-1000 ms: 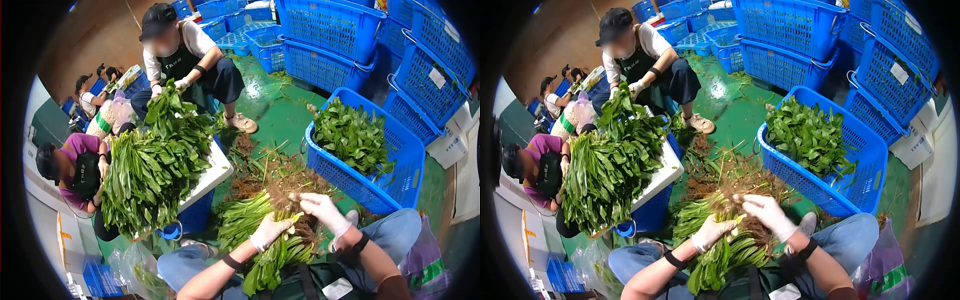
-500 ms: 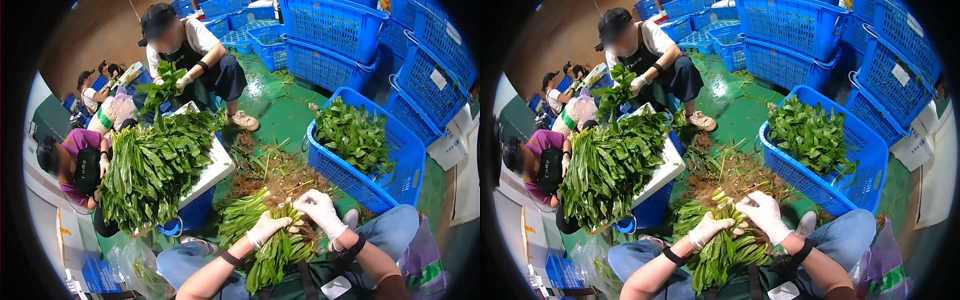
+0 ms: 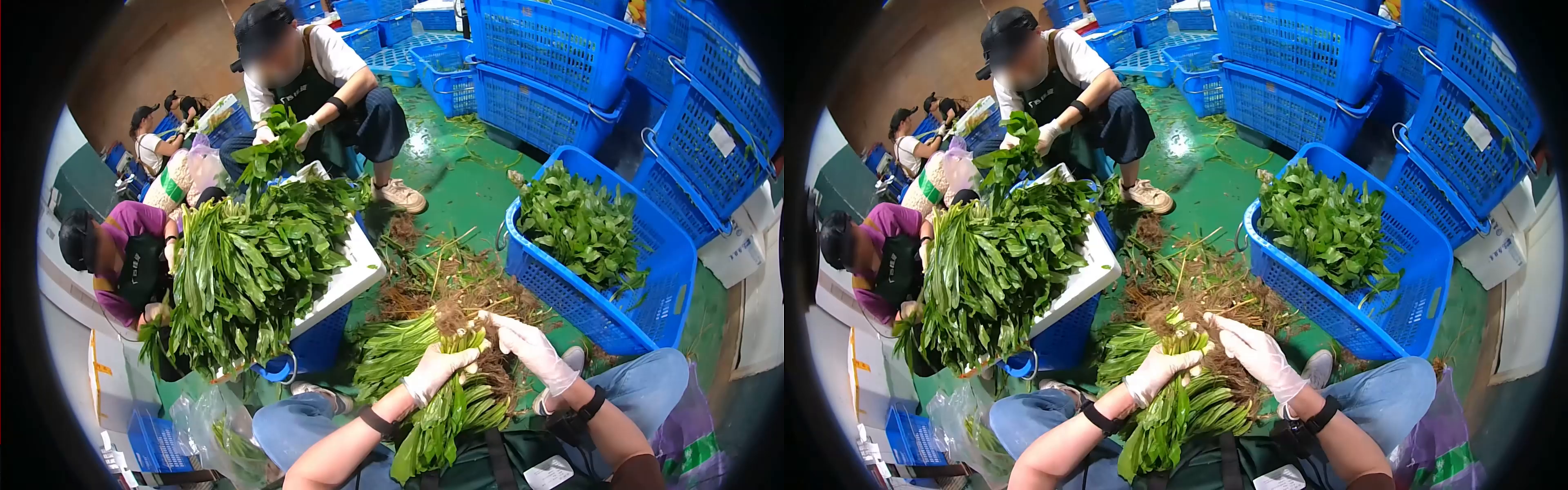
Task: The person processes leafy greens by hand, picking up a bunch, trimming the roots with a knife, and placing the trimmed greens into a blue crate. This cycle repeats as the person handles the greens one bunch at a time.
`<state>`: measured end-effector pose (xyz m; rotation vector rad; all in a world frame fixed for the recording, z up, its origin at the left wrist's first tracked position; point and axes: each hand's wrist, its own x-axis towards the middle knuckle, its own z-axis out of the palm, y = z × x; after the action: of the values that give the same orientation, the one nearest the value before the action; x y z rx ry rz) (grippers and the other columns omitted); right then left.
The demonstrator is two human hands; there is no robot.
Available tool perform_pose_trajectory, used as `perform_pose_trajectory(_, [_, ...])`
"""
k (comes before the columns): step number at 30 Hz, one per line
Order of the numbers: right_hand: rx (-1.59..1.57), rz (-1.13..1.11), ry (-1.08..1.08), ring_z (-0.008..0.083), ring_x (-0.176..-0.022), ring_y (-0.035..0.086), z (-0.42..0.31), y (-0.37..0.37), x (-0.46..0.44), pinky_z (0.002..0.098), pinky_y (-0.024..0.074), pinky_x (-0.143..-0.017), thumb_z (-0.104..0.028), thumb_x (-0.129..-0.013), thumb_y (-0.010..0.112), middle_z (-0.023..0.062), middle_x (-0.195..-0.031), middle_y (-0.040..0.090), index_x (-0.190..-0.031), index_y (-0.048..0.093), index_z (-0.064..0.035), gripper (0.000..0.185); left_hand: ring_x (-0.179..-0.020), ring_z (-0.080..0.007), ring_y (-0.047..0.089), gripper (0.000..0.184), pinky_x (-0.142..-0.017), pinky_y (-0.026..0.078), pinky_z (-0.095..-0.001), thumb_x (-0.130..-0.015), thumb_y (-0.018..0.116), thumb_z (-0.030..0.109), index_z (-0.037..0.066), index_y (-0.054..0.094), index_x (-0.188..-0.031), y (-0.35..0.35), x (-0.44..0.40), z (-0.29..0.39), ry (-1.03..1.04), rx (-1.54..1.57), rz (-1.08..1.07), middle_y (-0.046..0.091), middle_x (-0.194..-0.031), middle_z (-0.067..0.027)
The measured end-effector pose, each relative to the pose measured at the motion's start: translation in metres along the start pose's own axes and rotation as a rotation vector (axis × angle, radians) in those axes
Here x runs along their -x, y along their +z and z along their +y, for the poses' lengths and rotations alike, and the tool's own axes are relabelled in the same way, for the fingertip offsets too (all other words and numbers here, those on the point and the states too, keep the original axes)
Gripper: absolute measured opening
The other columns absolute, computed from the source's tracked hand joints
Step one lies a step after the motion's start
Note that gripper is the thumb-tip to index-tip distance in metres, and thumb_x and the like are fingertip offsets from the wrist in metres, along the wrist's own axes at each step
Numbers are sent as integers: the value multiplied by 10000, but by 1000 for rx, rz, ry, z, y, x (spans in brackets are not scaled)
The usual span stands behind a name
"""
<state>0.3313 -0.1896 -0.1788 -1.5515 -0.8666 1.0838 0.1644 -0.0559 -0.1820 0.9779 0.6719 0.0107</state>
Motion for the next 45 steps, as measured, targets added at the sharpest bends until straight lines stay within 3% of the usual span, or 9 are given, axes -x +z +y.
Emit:
perform_pose_trajectory(5, [39,1,-20,59,-776,542,-8,4,0,225,451,-727,-274,-959,550,-9,-909,652,-1296,585,-106,379,-618,-84,579,236,-486,454,-215,-872,705,160,33,649,-1063,6,-1,-7,-29,-103,57,659,-783,-17])
perform_pose_trajectory(13, [96,441,157,50,-711,505,79,-62,-18,193,435,-690,-166,-923,564,-27,-944,661,-1382,473,-30,487,-700,-85,585,449,-520,457,-229,-892,666,139,51,522,-1308,-2,11,14,-41,28,-93,657,-1159,-56])
perform_pose_trajectory(16, [-59,28,-70,20,-654,419,-4,-32,-2,179,382,-616,-129,-895,587,-83,-732,449,-1413,446,-60,541,-690,-62,560,399,-548,447,-215,-888,674,144,48,567,-1260,-7,-1,-4,3,-114,21,689,-1076,-23])
perform_pose_trajectory(22, [623,76,-341,243,-881,675,-36,13,3,339,517,-788,-309,-853,659,121,-1016,690,-1341,548,-233,506,-734,-221,635,365,-691,497,-341,-858,699,289,22,603,-1087,-2,-20,-27,112,-638,162,698,-865,-146])
perform_pose_trajectory(31, [461,16,-234,248,-994,663,-45,16,1,332,504,-868,-272,-869,632,114,-1112,676,-1298,591,-209,435,-871,-350,650,360,-792,498,-386,-856,677,349,50,635,-1052,3,-16,-21,206,-797,150,688,-924,-207])
perform_pose_trajectory(36, [447,70,153,214,-1018,655,-5,-14,-11,298,491,-876,-325,-879,602,97,-1156,670,-1210,645,-133,385,-645,-122,571,350,-624,474,-309,-859,695,351,49,659,-1033,6,-14,-18,37,-467,-12,649,-747,-47])
perform_pose_trajectory(39, [738,132,384,284,-1050,630,84,-79,-26,363,468,-903,-471,-876,545,132,-1152,666,-1267,591,-63,567,-665,-153,596,380,-661,486,-311,-858,699,362,50,661,-1073,-15,-17,-30,149,-600,59,677,-779,-65])
perform_pose_trajectory(41, [457,302,217,189,-845,639,87,-66,-26,307,488,-739,-425,-892,559,73,-946,688,-1328,540,-59,569,-671,-161,601,404,-672,487,-310,-857,699,377,53,659,-1094,-25,-17,-33,209,-607,56,684,-786,-70])
perform_pose_trajectory(45, [-159,-218,117,7,-642,364,-19,-18,-1,168,297,-561,-280,-952,551,-97,-739,442,-1412,459,-98,504,-673,-157,594,353,-676,479,-310,-867,687,340,42,659,-1055,-22,-21,-38,100,-547,22,679,-778,-65])
